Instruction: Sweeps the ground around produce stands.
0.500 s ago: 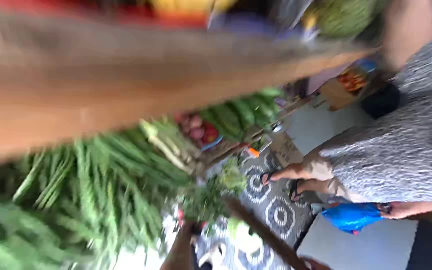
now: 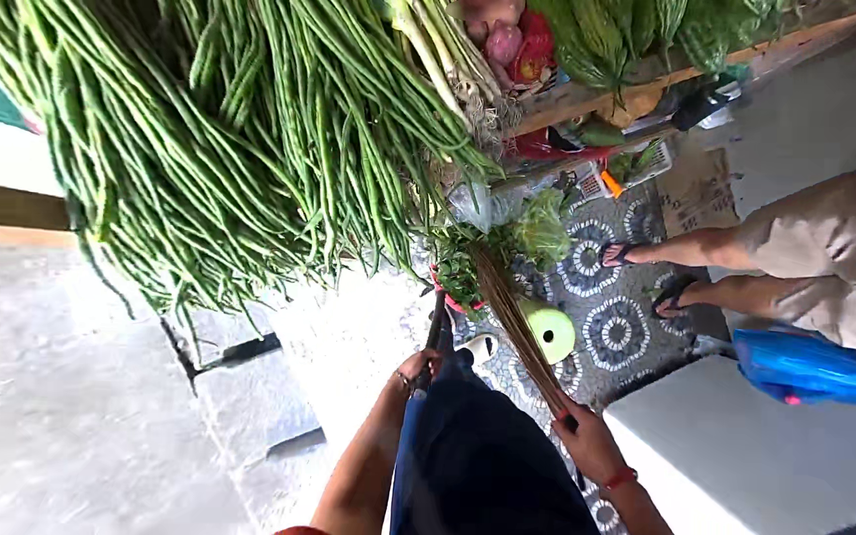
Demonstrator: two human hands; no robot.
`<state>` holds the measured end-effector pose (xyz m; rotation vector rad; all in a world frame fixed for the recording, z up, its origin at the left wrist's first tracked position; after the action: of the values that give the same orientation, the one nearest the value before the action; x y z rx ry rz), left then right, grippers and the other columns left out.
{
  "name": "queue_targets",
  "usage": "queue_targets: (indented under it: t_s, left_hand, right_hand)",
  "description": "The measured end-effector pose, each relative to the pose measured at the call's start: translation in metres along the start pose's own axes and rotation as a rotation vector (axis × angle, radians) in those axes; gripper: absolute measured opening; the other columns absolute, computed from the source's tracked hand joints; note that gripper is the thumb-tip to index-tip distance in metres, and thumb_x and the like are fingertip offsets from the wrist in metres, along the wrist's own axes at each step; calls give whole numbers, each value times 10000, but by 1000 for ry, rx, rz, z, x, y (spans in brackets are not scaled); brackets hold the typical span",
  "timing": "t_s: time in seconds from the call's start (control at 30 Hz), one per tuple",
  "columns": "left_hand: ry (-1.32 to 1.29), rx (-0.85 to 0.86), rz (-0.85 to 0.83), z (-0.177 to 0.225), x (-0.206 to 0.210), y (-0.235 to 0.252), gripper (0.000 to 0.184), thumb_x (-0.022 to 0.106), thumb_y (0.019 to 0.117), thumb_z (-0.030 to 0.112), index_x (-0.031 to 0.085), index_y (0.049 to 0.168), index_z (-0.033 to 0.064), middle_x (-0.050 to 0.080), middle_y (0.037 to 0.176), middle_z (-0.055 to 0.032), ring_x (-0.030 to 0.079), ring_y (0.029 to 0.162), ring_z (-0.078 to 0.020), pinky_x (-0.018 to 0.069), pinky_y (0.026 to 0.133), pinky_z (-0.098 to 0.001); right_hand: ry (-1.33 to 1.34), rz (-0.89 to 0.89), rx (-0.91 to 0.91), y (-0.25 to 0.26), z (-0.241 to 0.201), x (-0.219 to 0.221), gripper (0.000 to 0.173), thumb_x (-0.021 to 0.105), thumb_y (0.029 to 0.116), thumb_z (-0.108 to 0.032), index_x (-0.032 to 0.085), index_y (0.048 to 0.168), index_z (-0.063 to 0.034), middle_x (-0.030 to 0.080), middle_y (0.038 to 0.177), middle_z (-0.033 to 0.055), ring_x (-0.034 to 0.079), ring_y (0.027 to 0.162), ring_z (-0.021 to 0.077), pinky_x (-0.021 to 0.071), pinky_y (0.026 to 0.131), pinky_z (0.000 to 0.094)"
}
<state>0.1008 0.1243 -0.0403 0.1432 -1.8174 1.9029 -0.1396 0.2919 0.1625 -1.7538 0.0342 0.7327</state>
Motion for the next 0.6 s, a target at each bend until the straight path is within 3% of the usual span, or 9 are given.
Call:
queue_targets:
  t_s: [0.13,0.23,0.33,0.5,0.6]
  left_hand:
    - [-131,-37,-16,-32,-5,-57,220,336,1065,111,489,907,124,468,570,64,439,416,-6,396,393,-142]
    - [-170,-67,-46,-50,-13,-81,243,319,1064,128,483,885,143,450,562,75,426,400,3,390,374,-134]
    - [-181,-61,-46,-54,-17,-78,274,318,1064,120,484,848,145,452,541,73,432,389,0,394,371,-135]
    - [-218,-62,-19,-46,-25,-67,227,317,1070,108,466,899,123,452,553,55,438,389,-4,390,362,-130]
    - [-164,-51,-5,-54,-40,-95,214,324,1065,108,474,912,119,449,557,56,441,396,-6,399,367,-138]
  right_hand:
    - [126,179,-157,-63,38,-47,589,715,932,-121,524,1470,24,679,1229,296,680,1102,436,507,1007,583]
    - [280,214,-138,-112,62,-97,592,679,935,-52,478,1478,68,691,1149,287,706,953,352,571,882,508]
    - [278,228,-113,-146,82,-143,600,647,963,-91,436,1498,77,682,1131,281,705,871,292,593,797,470]
    - [279,326,-10,-141,95,-167,540,600,1012,-160,468,1515,-13,667,1171,266,676,848,285,569,756,486]
    - [543,357,12,-106,107,-158,479,518,1050,-155,463,1512,-44,666,1092,133,643,706,142,558,591,323]
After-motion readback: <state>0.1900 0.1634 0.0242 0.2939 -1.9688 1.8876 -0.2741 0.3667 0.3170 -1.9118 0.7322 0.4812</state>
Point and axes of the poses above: each hand's wrist, its own y-axis towards the middle knuckle, its own x-axis out of the palm, z = x × y, the point moved 6 cm from there along y, towards the middle knuckle
